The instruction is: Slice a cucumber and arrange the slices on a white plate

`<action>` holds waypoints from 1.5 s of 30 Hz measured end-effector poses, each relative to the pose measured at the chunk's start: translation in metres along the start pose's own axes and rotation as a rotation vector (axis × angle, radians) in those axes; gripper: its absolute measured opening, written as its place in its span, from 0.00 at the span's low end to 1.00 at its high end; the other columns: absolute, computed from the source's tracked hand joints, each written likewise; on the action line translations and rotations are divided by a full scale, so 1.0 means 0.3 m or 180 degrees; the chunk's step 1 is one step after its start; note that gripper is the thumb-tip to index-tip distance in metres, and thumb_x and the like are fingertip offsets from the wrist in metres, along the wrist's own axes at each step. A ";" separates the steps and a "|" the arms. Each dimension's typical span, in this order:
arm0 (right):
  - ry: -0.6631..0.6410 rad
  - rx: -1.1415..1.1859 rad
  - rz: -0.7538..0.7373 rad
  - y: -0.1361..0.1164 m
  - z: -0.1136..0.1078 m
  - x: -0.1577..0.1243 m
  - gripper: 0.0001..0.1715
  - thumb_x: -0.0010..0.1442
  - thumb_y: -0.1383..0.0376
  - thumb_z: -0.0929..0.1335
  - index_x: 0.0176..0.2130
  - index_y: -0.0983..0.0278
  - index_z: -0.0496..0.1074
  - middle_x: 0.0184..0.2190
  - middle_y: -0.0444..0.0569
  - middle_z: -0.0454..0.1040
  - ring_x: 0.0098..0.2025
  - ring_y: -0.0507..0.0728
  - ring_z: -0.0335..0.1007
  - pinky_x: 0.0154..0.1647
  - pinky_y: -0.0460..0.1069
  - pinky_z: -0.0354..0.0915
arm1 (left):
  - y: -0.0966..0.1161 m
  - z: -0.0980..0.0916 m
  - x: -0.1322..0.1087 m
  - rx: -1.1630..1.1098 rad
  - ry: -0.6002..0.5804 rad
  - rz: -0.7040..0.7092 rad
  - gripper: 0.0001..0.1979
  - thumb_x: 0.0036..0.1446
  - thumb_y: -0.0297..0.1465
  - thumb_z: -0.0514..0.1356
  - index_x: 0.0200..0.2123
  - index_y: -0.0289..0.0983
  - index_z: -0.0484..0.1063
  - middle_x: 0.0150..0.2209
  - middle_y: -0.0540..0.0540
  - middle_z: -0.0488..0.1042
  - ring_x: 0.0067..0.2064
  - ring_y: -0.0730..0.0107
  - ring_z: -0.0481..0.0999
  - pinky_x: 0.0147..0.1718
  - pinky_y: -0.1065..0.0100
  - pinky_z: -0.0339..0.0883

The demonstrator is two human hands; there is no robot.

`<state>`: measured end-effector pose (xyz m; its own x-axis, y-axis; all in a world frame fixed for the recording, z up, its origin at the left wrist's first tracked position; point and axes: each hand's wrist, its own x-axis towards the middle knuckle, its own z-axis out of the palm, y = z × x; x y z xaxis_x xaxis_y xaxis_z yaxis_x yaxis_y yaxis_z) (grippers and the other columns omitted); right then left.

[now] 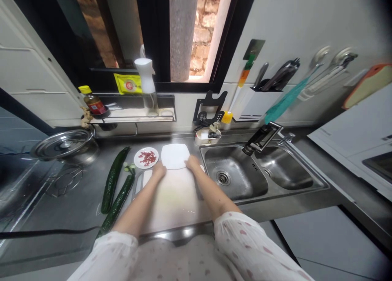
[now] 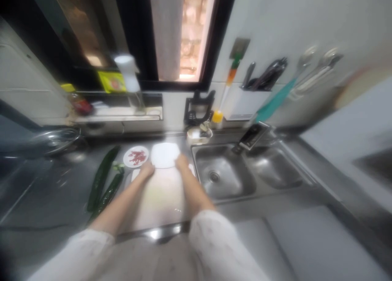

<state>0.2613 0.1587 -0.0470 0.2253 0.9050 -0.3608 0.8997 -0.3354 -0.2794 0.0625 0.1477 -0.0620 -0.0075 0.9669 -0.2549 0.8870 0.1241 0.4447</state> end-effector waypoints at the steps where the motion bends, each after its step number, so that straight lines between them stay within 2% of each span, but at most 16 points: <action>1: 0.0024 0.0016 0.0000 0.001 -0.004 -0.010 0.24 0.61 0.60 0.68 0.52 0.70 0.70 0.51 0.63 0.73 0.53 0.60 0.70 0.48 0.47 0.64 | 0.001 -0.002 -0.006 0.0000 -0.0001 -0.0017 0.18 0.57 0.25 0.53 0.49 0.28 0.72 0.47 0.30 0.76 0.51 0.53 0.75 0.49 0.63 0.65; 6: 0.0413 0.0248 0.0133 0.022 -0.032 -0.084 0.27 0.65 0.54 0.62 0.57 0.68 0.64 0.47 0.61 0.75 0.50 0.61 0.71 0.45 0.49 0.64 | -0.008 -0.006 -0.083 -0.0151 0.0128 -0.0109 0.22 0.61 0.35 0.52 0.54 0.28 0.68 0.48 0.32 0.75 0.50 0.55 0.75 0.47 0.63 0.65; 10: 0.0684 0.0468 -0.0010 0.091 -0.039 -0.175 0.24 0.66 0.57 0.61 0.58 0.63 0.63 0.47 0.55 0.75 0.48 0.58 0.72 0.43 0.47 0.62 | -0.064 -0.018 -0.198 -0.0589 0.0408 0.0099 0.24 0.59 0.37 0.54 0.57 0.34 0.65 0.40 0.41 0.78 0.43 0.60 0.76 0.42 0.65 0.66; 14: 0.0700 0.0469 -0.0202 0.208 -0.021 -0.294 0.19 0.65 0.59 0.62 0.52 0.63 0.68 0.44 0.52 0.75 0.45 0.56 0.71 0.42 0.45 0.60 | -0.187 -0.064 -0.294 -0.0583 0.0823 0.0288 0.22 0.59 0.37 0.53 0.54 0.36 0.69 0.39 0.43 0.76 0.40 0.62 0.75 0.42 0.65 0.66; 18: 0.0613 0.0326 -0.0232 0.318 0.001 -0.418 0.17 0.63 0.61 0.64 0.48 0.66 0.70 0.43 0.53 0.74 0.45 0.56 0.70 0.42 0.45 0.59 | -0.347 -0.124 -0.345 0.0036 0.1246 0.0288 0.20 0.58 0.37 0.54 0.51 0.37 0.72 0.46 0.39 0.73 0.50 0.54 0.71 0.50 0.58 0.64; 21: 0.0393 0.0128 -0.0152 0.364 0.007 -0.492 0.15 0.61 0.61 0.66 0.46 0.66 0.70 0.43 0.53 0.73 0.44 0.57 0.70 0.40 0.46 0.58 | -0.449 -0.151 -0.371 0.0405 0.1332 -0.0005 0.22 0.57 0.38 0.54 0.54 0.39 0.69 0.51 0.38 0.70 0.52 0.52 0.69 0.51 0.55 0.64; 24: 0.0184 -0.0018 -0.0107 0.376 0.007 -0.538 0.18 0.60 0.58 0.67 0.47 0.65 0.68 0.44 0.53 0.73 0.43 0.57 0.71 0.38 0.46 0.58 | -0.510 -0.159 -0.389 0.0612 0.1260 -0.0210 0.24 0.57 0.38 0.55 0.57 0.39 0.66 0.52 0.37 0.69 0.54 0.51 0.69 0.51 0.56 0.64; 31: 0.0082 -0.0021 0.0082 0.364 0.008 -0.551 0.24 0.59 0.56 0.68 0.51 0.64 0.66 0.47 0.55 0.74 0.48 0.58 0.71 0.41 0.47 0.60 | -0.530 -0.168 -0.381 0.0730 0.0889 -0.0251 0.27 0.56 0.39 0.56 0.58 0.37 0.63 0.48 0.37 0.72 0.51 0.54 0.72 0.49 0.60 0.66; 35: 0.0027 -0.0046 0.0180 0.358 0.011 -0.542 0.23 0.58 0.56 0.69 0.50 0.63 0.67 0.47 0.55 0.74 0.48 0.59 0.72 0.40 0.47 0.61 | -0.524 -0.176 -0.381 0.0815 0.0725 -0.0319 0.29 0.55 0.40 0.58 0.59 0.37 0.62 0.48 0.37 0.72 0.51 0.53 0.73 0.48 0.61 0.66; 45: -0.0033 -0.0102 0.0217 0.346 0.003 -0.542 0.23 0.58 0.56 0.69 0.50 0.63 0.66 0.48 0.55 0.75 0.48 0.59 0.73 0.39 0.47 0.62 | -0.507 -0.191 -0.402 0.0873 0.0444 -0.0533 0.27 0.59 0.38 0.55 0.61 0.40 0.59 0.46 0.37 0.75 0.45 0.55 0.77 0.41 0.63 0.68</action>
<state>0.3177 -0.0235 -0.0182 0.2829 0.8775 -0.3872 0.8939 -0.3875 -0.2253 -0.0979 0.0251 -0.0498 -0.2097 0.9617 -0.1765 0.9590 0.2374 0.1545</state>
